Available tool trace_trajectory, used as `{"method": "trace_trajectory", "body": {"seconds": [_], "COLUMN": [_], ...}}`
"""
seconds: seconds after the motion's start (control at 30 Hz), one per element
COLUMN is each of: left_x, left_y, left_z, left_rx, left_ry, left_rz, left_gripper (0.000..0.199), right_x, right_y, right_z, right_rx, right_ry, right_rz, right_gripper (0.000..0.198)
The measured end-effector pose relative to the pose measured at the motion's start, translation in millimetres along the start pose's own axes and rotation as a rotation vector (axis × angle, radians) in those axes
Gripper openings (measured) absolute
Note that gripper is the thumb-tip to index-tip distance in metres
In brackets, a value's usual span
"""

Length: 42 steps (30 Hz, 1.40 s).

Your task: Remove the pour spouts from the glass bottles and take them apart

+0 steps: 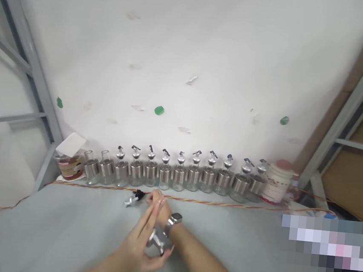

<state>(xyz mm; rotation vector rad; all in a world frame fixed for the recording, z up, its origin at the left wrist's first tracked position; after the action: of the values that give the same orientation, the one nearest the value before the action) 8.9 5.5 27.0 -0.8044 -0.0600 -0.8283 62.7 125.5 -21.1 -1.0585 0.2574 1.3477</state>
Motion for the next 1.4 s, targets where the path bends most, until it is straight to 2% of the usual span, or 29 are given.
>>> {"method": "trace_trajectory", "body": {"seconds": [0.07,0.1,0.2,0.23,0.3,0.4,0.53,0.63,0.83,1.13,1.3,1.4], "left_x": [-6.4,-10.5,-26.1,-31.0,-37.2,-34.8,-22.3,-17.4,-18.7,-23.1,-22.7,-25.3], "left_y": [0.5,1.4,8.0,10.7,14.9,18.8,21.9,22.6,20.3,15.3,14.2,17.8], "left_z": [1.8,2.6,5.1,5.4,5.2,4.7,4.0,5.3,9.1,11.0,10.5,8.1], "left_rx": [0.059,0.078,0.014,-0.028,-0.107,-0.25,-0.458,-0.494,-0.474,-0.463,-0.462,-0.465], "left_ry": [-0.069,-0.108,-0.343,-0.451,-0.644,-0.772,-0.781,-0.727,-0.677,-0.703,-0.696,-0.739], "left_rz": [-0.026,-0.05,-0.149,-0.18,-0.249,-0.431,-0.647,-0.649,-0.591,-0.597,-0.627,-0.666], "left_gripper": [0.076,0.067,0.019,0.012,0.021,0.022,0.026,0.026,0.032,0.032,0.033,0.034], "right_x": [-0.5,-1.5,-9.7,-14.5,-26.3,-43.4,-53.9,-53.4,-56.0,-48.5,-54.9,-57.3], "right_y": [-19.5,-31.4,-68.3,-79.4,-96.6,-103.8,-89.5,-79.0,-80.5,-87.8,-88.5,-86.8], "right_z": [-11.8,-18.8,-41.0,-47.6,-58.1,-67.0,-73.0,-76.4,-74.6,-74.3,-75.0,-76.4], "right_rx": [0.042,0.071,0.124,0.137,0.18,0.263,0.231,0.179,0.105,-0.098,-0.121,-0.158], "right_ry": [0.044,0.07,0.137,0.152,0.185,0.271,0.357,0.381,0.341,0.147,0.133,0.13], "right_rz": [0.088,0.135,0.268,0.304,0.42,0.817,1.138,1.214,1.093,0.532,0.547,0.52], "right_gripper": [0.022,0.025,0.033,0.033,0.031,0.031,0.032,0.028,0.028,0.029,0.027,0.025]}}
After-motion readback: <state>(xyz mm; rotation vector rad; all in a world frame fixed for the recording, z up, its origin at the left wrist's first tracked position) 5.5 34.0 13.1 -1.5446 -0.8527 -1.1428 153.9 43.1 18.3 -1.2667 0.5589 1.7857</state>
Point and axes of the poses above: each hand's wrist, its own z-axis towards the middle knuckle, its own y-axis out of the palm, x = y × z, the point moved 3 cm from there along z, towards the middle knuckle, and after that the axes turned 13 degrees about -y, right-handed, at the moved point
